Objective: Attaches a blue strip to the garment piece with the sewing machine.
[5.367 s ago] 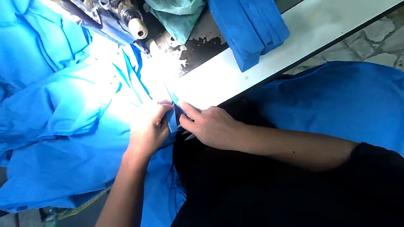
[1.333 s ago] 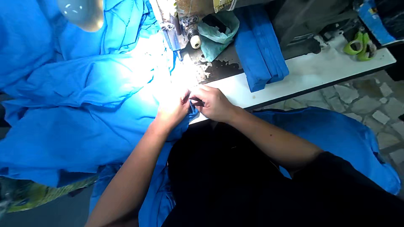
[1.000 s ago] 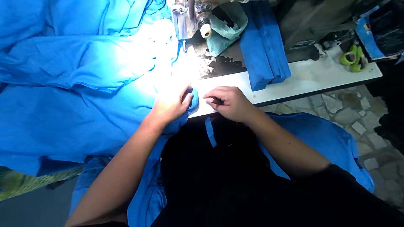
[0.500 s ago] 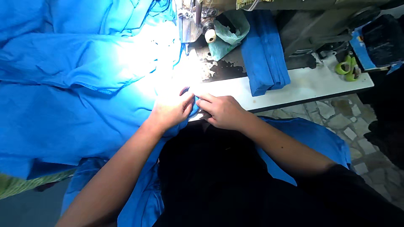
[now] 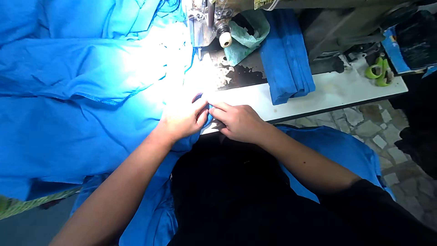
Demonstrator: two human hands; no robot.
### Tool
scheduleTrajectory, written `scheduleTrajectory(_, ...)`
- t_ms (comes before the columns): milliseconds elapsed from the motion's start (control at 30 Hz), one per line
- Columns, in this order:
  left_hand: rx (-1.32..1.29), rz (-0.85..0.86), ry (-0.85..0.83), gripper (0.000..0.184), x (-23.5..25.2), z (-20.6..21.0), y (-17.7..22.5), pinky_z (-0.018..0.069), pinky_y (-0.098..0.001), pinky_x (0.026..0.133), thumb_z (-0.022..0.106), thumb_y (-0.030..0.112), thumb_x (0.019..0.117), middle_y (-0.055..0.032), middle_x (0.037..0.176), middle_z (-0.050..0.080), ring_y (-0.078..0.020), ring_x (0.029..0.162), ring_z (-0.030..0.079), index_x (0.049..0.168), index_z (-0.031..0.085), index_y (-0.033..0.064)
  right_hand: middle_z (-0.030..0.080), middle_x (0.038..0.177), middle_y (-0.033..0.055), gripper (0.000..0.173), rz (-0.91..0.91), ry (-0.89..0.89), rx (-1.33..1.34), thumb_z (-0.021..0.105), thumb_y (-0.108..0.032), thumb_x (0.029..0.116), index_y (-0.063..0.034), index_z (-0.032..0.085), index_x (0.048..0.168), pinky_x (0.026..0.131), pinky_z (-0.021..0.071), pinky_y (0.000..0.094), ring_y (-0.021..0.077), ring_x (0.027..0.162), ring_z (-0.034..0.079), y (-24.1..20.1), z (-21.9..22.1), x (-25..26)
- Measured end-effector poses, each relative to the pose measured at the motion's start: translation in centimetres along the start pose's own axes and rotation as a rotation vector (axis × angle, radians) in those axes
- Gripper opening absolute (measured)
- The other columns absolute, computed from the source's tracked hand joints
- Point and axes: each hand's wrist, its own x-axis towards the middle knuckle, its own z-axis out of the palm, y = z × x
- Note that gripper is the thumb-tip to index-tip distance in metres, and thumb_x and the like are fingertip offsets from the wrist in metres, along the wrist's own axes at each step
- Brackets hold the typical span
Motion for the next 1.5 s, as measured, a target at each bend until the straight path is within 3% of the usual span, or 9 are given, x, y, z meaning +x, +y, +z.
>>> scheduleTrajectory(200, -0.015, -0.015, 0.016, 0.043, 0.7, 0.0, -0.7, 0.0497, -0.0600, 0.094, 0.048, 0.028, 0.0963, -0.0256, 0.129, 0.066, -0.0433, 0.119, 0.065, 0.117, 0.073, 0.0005, 0.068, 0.116, 0.0192, 0.041, 0.067, 0.003, 0.013, 0.073, -0.009, 0.0826, -0.0022, 0.071, 0.123, 0.054, 0.0545, 0.0436, 0.0296, 0.071, 0.070, -0.1, -0.2, 0.1)
scheduleTrajectory(400, -0.069, -0.039, -0.009, 0.042, 1.8, 0.2, -1.9, 0.0481, -0.0620, 0.095, 0.049, 0.027, 0.0969, -0.0277, 0.131, 0.063, -0.0453, 0.119, 0.063, 0.117, 0.072, -0.0021, 0.059, 0.119, 0.0268, 0.034, 0.469, 0.038, -0.009, 0.062, -0.011, 0.0919, 0.0019, 0.064, 0.123, 0.068, 0.0558, 0.0520, 0.0385, 0.084, 0.067, 1.1, -2.5, 0.9)
scheduleTrajectory(500, -0.072, -0.014, 0.016, 0.041, 2.1, 0.2, -2.2, 0.0491, -0.0613, 0.094, 0.049, 0.026, 0.0963, -0.0273, 0.128, 0.065, -0.0448, 0.117, 0.064, 0.114, 0.072, -0.0027, 0.057, 0.128, 0.0308, 0.039, 0.630, 0.035, -0.134, 0.060, -0.013, 0.0984, 0.0044, 0.061, 0.133, 0.088, 0.0510, 0.0592, 0.0487, 0.109, 0.061, 2.1, -3.0, 1.6)
scheduleTrajectory(600, -0.081, -0.009, 0.018, 0.041, 2.2, 0.2, -2.2, 0.0491, -0.0603, 0.094, 0.048, 0.026, 0.0966, -0.0267, 0.128, 0.065, -0.0435, 0.118, 0.064, 0.114, 0.072, -0.0025, 0.050, 0.147, 0.0294, 0.053, 0.485, 0.109, -0.107, 0.061, -0.024, 0.0984, -0.0003, 0.055, 0.145, 0.103, 0.0434, 0.0628, 0.0485, 0.131, 0.051, 1.6, -4.9, 0.1)
scheduleTrajectory(733, -0.109, -0.030, -0.016, 0.043, 2.3, 0.2, -2.3, 0.0492, -0.0616, 0.094, 0.047, 0.027, 0.0968, -0.0273, 0.130, 0.065, -0.0450, 0.119, 0.064, 0.117, 0.071, -0.0029, 0.063, 0.134, 0.0248, 0.037, 0.206, 0.458, -0.179, 0.053, -0.021, 0.1045, 0.0059, 0.065, 0.126, 0.108, 0.0480, 0.0416, 0.0310, 0.128, 0.059, 3.2, -10.4, -4.2)
scheduleTrajectory(833, -0.070, -0.001, 0.025, 0.041, 2.6, 0.3, -2.9, 0.0435, -0.0646, 0.098, 0.049, 0.027, 0.0966, -0.0271, 0.129, 0.064, -0.0458, 0.120, 0.062, 0.116, 0.072, -0.0006, 0.062, 0.124, 0.0330, 0.035, 0.283, 0.738, -0.303, 0.048, -0.013, 0.1046, 0.0162, 0.060, 0.121, 0.100, 0.0509, 0.0339, 0.0302, 0.118, 0.062, 9.4, -12.8, -7.0)
scheduleTrajectory(967, -0.026, 0.017, 0.039, 0.041, 3.3, 0.2, -3.5, 0.0426, -0.0635, 0.099, 0.048, 0.029, 0.0992, -0.0231, 0.130, 0.065, -0.0429, 0.120, 0.061, 0.115, 0.073, 0.0010, 0.039, 0.151, 0.0408, 0.051, 0.618, 0.638, -0.424, 0.047, -0.022, 0.1047, 0.0098, 0.049, 0.145, 0.120, 0.0312, 0.0540, 0.0527, 0.144, 0.037, 14.8, -11.9, -9.7)
scheduleTrajectory(1067, 0.017, 0.060, 0.080, 0.041, 4.0, 0.2, -4.1, 0.0460, -0.0603, 0.097, 0.048, 0.030, 0.0995, -0.0215, 0.124, 0.068, -0.0415, 0.116, 0.064, 0.112, 0.074, 0.0016, 0.035, 0.158, 0.0357, 0.057, 0.683, 0.585, -0.488, 0.047, -0.031, 0.1042, 0.0019, 0.045, 0.151, 0.120, 0.0190, 0.0685, 0.0567, 0.148, 0.027, 16.7, -9.3, -11.2)
scheduleTrajectory(1500, 0.061, -0.038, 0.038, 0.045, 7.6, -0.5, -6.5, 0.0448, -0.0595, 0.097, 0.045, 0.035, 0.1030, -0.0227, 0.113, 0.068, -0.0417, 0.113, 0.064, 0.102, 0.071, -0.0016, 0.042, 0.150, 0.0395, 0.049, 0.605, 0.705, -0.442, 0.048, -0.019, 0.1023, 0.0101, 0.051, 0.142, 0.124, 0.0243, 0.0530, 0.0535, 0.146, 0.034, 17.3, -8.7, -11.4)
